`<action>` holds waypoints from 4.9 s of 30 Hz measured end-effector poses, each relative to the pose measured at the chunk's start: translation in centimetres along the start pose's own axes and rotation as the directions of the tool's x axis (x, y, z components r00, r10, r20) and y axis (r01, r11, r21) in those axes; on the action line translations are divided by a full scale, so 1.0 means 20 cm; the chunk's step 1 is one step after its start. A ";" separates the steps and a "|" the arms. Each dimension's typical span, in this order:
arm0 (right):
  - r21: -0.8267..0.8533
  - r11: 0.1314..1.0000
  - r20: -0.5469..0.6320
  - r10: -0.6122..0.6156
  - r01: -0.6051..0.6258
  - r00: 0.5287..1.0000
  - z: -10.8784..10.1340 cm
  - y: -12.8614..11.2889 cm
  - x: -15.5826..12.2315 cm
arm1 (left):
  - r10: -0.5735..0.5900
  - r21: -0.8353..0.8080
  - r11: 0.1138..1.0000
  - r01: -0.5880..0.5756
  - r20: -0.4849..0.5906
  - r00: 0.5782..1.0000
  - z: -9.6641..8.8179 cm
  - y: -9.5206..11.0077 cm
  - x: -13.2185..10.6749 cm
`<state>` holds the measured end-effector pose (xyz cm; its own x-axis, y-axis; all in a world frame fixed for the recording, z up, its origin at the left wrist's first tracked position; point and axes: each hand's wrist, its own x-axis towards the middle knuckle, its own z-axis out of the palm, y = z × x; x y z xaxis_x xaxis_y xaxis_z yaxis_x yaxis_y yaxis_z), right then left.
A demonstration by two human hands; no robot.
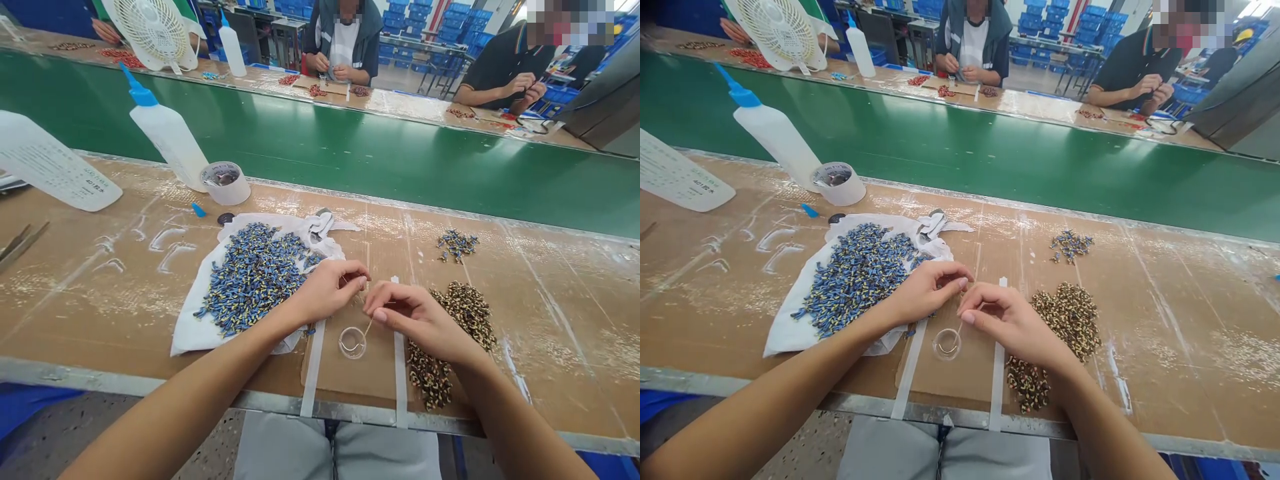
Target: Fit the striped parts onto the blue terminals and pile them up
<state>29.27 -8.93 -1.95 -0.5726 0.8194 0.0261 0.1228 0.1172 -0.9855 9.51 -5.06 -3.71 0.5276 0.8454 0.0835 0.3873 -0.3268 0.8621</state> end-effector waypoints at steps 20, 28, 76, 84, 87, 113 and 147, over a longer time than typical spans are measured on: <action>-0.323 0.946 -0.569 -0.218 0.029 0.793 -0.01 0.10 0.02 | 0.015 -0.034 0.999 -0.008 0.205 0.979 0.02 0.00 0.00; -0.351 0.936 -0.525 -0.199 0.002 0.828 0.00 0.11 0.01 | 0.020 -0.012 1.000 -0.017 0.218 0.976 0.02 0.00 0.00; -0.256 0.951 0.046 -0.169 0.175 0.985 0.05 -0.02 -0.03 | 0.049 -0.124 0.992 -0.029 0.165 0.985 0.01 -0.02 0.00; -0.379 0.915 0.111 -0.101 0.136 0.989 0.08 0.01 0.00 | 0.046 -0.112 0.993 -0.029 0.150 0.988 0.02 -0.03 -0.01; -0.290 0.951 0.068 -0.095 0.110 0.993 0.05 -0.01 -0.01 | 0.046 -0.097 0.995 -0.031 0.157 0.987 0.02 -0.03 0.00; -0.387 0.921 -0.560 -0.201 -0.039 0.804 0.00 0.07 -0.01 | 0.010 0.008 1.000 -0.011 0.167 0.986 0.02 -0.01 0.00; -0.196 0.977 -0.104 -0.111 0.089 0.988 -0.03 -0.02 -0.02 | 0.008 -0.011 1.000 -0.006 0.178 0.984 0.01 0.00 0.00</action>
<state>30.00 -9.03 -1.47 -0.4951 0.8553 0.1528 0.2276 0.2974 -0.9272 9.63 -5.13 -3.85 0.6566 0.7543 0.0001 0.3755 -0.3270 0.8672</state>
